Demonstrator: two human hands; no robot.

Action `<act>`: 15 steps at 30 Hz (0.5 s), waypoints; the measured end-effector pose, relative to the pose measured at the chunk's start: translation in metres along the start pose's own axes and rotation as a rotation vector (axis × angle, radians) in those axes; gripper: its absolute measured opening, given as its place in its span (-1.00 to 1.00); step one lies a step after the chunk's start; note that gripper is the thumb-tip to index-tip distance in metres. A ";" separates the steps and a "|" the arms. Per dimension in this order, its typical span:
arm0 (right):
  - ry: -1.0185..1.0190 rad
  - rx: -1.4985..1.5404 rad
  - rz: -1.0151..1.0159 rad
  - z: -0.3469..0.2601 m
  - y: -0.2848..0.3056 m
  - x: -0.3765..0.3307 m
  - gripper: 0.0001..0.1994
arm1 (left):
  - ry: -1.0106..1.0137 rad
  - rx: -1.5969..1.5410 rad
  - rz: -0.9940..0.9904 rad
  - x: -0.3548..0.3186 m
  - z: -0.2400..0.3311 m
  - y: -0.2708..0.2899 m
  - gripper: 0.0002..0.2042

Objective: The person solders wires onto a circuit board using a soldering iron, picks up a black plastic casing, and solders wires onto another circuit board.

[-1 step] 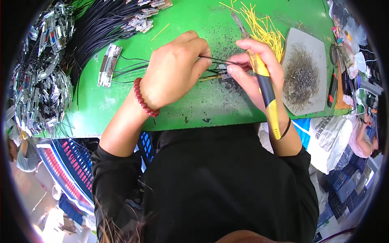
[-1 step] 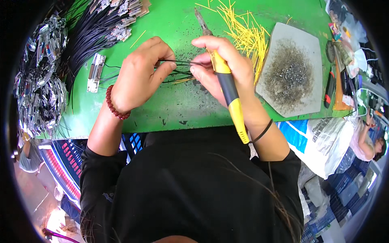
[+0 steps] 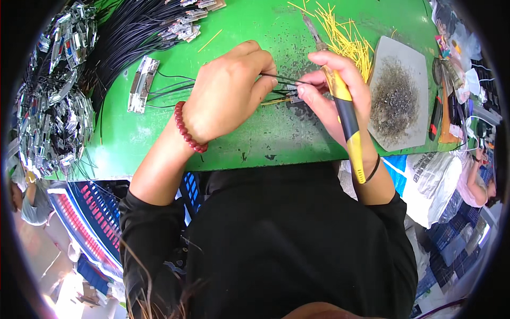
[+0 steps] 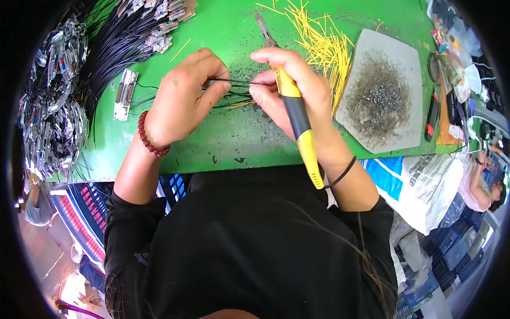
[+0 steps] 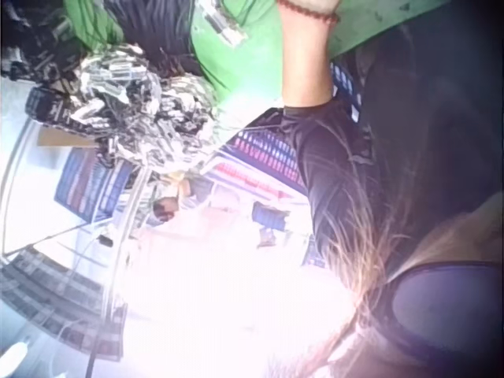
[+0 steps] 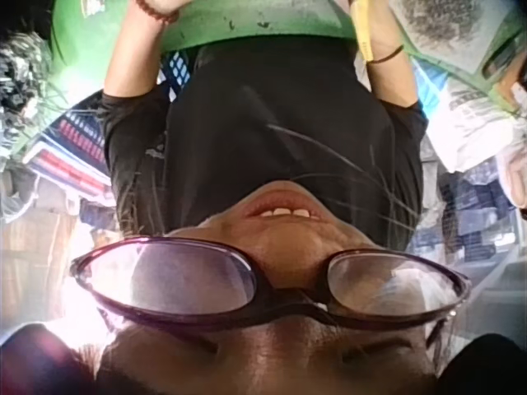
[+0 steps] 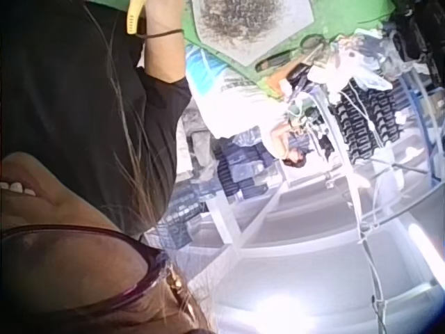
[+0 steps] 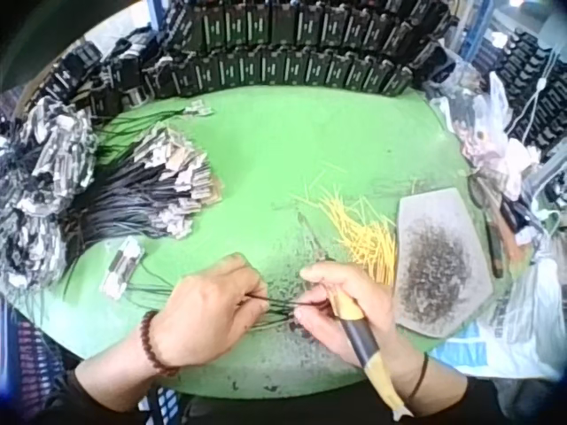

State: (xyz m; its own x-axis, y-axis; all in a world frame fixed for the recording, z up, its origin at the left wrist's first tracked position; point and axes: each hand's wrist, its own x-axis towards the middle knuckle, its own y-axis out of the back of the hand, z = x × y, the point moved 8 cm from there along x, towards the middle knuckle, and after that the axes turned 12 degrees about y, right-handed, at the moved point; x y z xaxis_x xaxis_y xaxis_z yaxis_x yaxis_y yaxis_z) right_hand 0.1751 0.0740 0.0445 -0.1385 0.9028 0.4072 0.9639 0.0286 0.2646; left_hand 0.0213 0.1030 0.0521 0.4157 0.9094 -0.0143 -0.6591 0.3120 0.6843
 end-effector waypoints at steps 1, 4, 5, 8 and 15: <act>-0.001 0.001 -0.002 0.002 -0.002 -0.001 -0.58 | 0.002 0.000 0.000 -0.001 0.000 0.000 -0.91; 0.062 -0.002 0.071 0.002 -0.001 -0.001 -0.57 | 0.003 -0.001 -0.040 -0.002 0.000 -0.002 -0.91; 0.093 -0.017 0.065 0.000 -0.002 -0.001 -0.57 | -0.022 0.023 -0.043 -0.001 0.003 -0.003 -0.92; 0.158 -0.035 0.053 -0.002 -0.005 -0.001 -0.57 | -0.029 0.015 -0.031 0.001 0.013 -0.005 -0.92; -0.027 0.127 0.070 0.021 0.008 -0.001 -0.59 | -0.287 0.022 0.091 -0.005 0.031 -0.009 -0.92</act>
State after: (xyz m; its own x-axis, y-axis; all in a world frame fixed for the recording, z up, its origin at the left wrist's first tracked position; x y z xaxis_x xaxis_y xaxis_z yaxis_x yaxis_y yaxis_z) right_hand 0.1876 0.0826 0.0276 -0.0650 0.9155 0.3969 0.9923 0.0174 0.1223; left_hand 0.0442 0.0872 0.0689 0.5182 0.8172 0.2525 -0.6894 0.2243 0.6888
